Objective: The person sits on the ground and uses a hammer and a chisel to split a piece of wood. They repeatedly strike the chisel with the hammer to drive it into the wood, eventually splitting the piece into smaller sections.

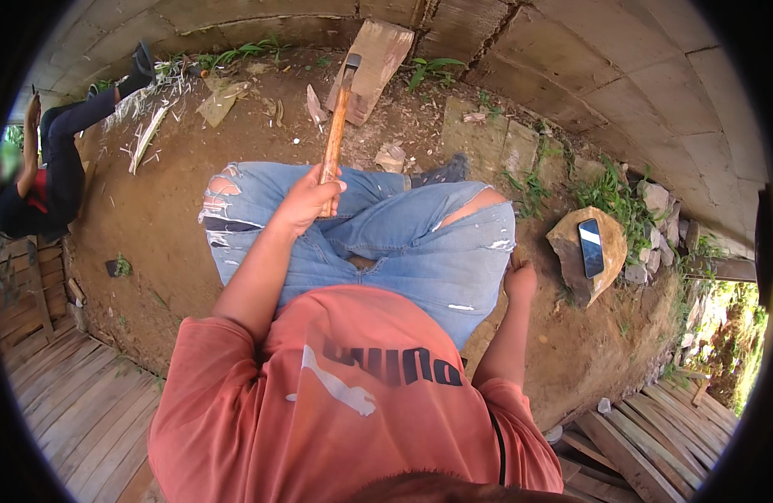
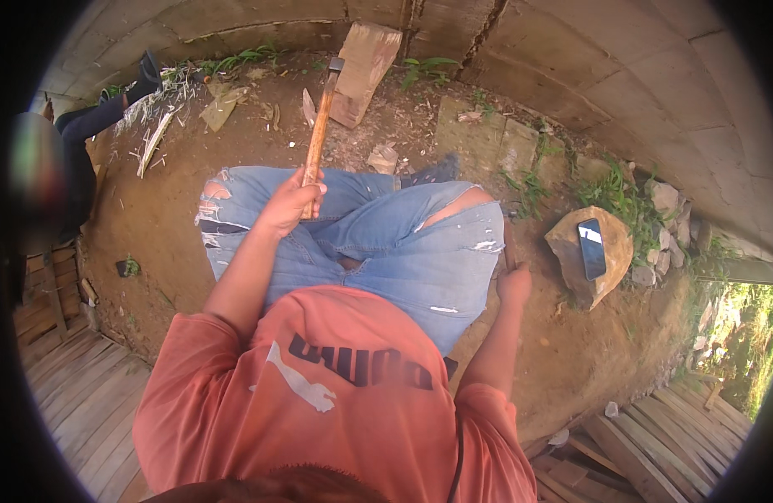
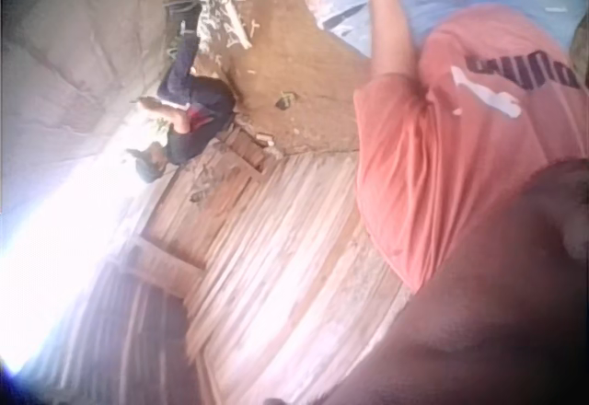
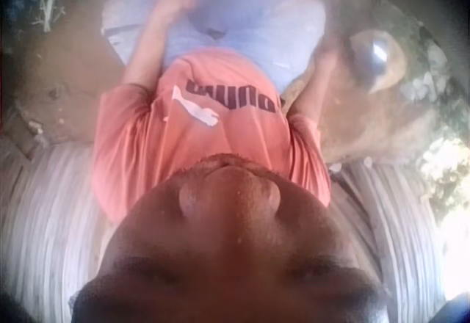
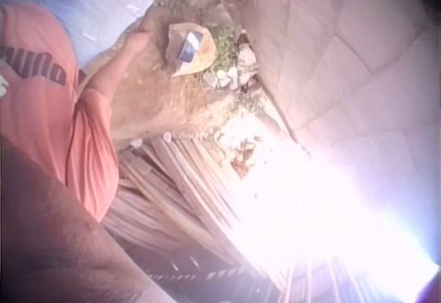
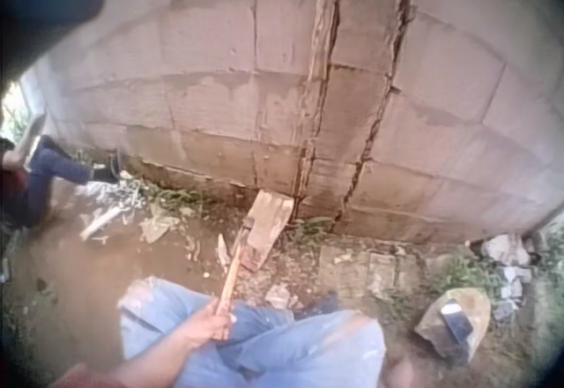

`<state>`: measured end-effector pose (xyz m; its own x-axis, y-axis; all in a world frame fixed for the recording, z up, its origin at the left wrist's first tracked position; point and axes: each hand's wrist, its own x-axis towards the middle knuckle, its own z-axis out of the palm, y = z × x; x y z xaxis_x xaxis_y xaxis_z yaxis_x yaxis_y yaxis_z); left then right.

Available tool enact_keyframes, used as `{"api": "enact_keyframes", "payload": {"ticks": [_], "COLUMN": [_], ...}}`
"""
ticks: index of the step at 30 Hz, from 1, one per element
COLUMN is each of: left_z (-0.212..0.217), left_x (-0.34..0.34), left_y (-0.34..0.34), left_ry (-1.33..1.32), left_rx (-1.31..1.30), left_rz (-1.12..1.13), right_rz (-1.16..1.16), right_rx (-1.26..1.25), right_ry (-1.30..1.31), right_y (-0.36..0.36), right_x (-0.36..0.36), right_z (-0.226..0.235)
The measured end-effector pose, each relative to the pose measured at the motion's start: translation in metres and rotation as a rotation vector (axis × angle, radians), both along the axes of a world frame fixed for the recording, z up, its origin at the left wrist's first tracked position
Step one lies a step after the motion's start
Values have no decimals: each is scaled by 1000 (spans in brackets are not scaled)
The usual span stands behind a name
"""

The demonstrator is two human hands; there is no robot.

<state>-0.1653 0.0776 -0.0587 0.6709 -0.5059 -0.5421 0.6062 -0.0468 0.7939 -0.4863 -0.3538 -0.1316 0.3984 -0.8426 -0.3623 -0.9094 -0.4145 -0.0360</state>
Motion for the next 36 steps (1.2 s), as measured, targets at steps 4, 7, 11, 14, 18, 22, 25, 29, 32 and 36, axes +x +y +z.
{"api": "enact_keyframes", "payload": {"ticks": [4,7,11,14,18,22,25,29,32,36], "left_z": [-9,-18,-21,-24,-30,-25,-30,-31,-30,-31], "left_x": [8,14,19,22,25,29,26,29,25,24], "left_y": [-2,-2,-1,0,1,-3,1,2,1,0], "left_ry": [106,199,287,323,343,339,361,368,370,319], "left_rx": [-54,-141,-197,-214,-232,-221,-214,-225,-230,-241], "left_rz": [56,90,149,187,191,135,139,125,141,176], "right_rz": [206,256,543,601,507,330,328,377,422,343], "right_rx": [-217,-23,164,404,527,533,563,475,344,260], "right_ry": [-243,-457,-649,-475,-520,-751,-873,-923,-995,-1076], "right_y": [-20,-20,6,49,95,109,129,168,197,214], "right_x": [39,145,291,403,503,535,524,505,484,463], "right_z": [20,83,94,85,49,-3,5,41,42,31]}}
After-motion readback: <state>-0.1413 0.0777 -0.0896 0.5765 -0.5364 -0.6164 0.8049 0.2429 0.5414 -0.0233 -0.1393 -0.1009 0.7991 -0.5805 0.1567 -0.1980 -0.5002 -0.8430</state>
